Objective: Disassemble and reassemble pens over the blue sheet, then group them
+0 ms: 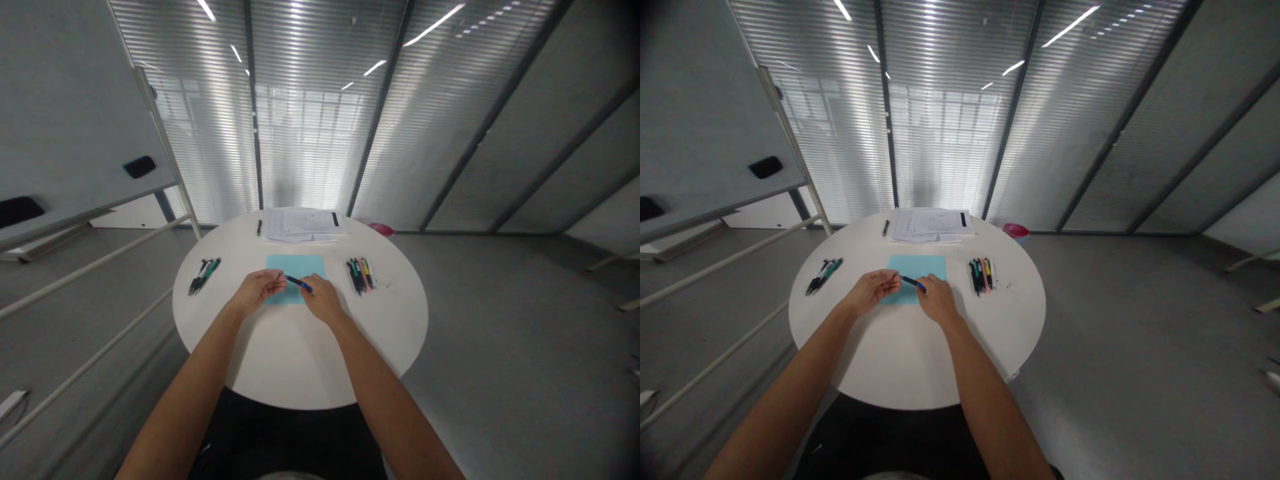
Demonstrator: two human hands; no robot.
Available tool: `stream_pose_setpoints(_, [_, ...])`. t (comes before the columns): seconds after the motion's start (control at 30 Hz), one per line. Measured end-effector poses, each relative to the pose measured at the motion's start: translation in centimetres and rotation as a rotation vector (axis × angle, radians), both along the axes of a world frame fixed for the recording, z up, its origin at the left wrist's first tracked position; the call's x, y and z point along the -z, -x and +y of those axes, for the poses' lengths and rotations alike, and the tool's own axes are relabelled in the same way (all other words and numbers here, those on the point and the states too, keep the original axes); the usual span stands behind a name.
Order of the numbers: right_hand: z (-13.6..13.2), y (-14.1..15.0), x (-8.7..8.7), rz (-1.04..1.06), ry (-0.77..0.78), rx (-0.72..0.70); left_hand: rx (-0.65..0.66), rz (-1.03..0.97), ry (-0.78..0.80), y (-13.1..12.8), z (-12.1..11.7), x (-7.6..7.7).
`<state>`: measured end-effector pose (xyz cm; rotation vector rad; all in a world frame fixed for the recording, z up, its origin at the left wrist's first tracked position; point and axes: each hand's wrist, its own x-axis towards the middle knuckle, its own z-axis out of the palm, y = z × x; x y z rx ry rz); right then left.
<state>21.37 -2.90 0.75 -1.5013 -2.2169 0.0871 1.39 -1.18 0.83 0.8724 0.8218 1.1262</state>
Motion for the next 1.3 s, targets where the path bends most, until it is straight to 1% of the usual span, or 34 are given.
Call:
stream_pose_setpoints(0.27, [-0.1,-0.1,-0.4,-0.064,0.023,0.028,0.017,0.037,-0.035,0.1,0.0,0.3])
stream_pose_setpoints(0.37, [-0.2,-0.1,-0.5,-0.114,0.019,0.057,0.001,0.124,-0.087,0.1,0.1,0.6])
stream_pose_setpoints(0.5, [-0.4,-0.2,-0.8,-0.154,-0.027,0.066,-0.041,0.258,-0.174,0.0,0.3,1.1])
stream_pose_setpoints(0.63, [-0.5,-0.1,-1.0,-0.175,-0.029,0.051,-0.042,0.438,-0.243,-0.1,0.1,0.9])
stream_pose_setpoints(0.7, [-0.5,0.0,-1.0,-0.171,-0.015,0.052,-0.028,0.479,-0.277,-0.2,-0.1,0.6])
stream_pose_setpoints(0.83, [-0.4,0.1,-0.7,-0.150,0.015,0.057,-0.011,0.503,-0.328,-0.2,-0.2,0.4])
stream_pose_setpoints(0.93, [-0.3,0.1,-0.5,-0.135,0.023,0.043,-0.002,0.518,-0.338,-0.1,-0.2,0.4])
stream_pose_setpoints(1.1, [-0.2,0.2,-0.2,-0.085,0.013,0.000,0.013,0.438,-0.309,-0.2,-0.3,0.5])
stream_pose_setpoints(1.3, [0.2,0.2,0.3,0.004,0.011,-0.066,0.049,0.364,-0.281,-0.4,-0.7,-0.1])
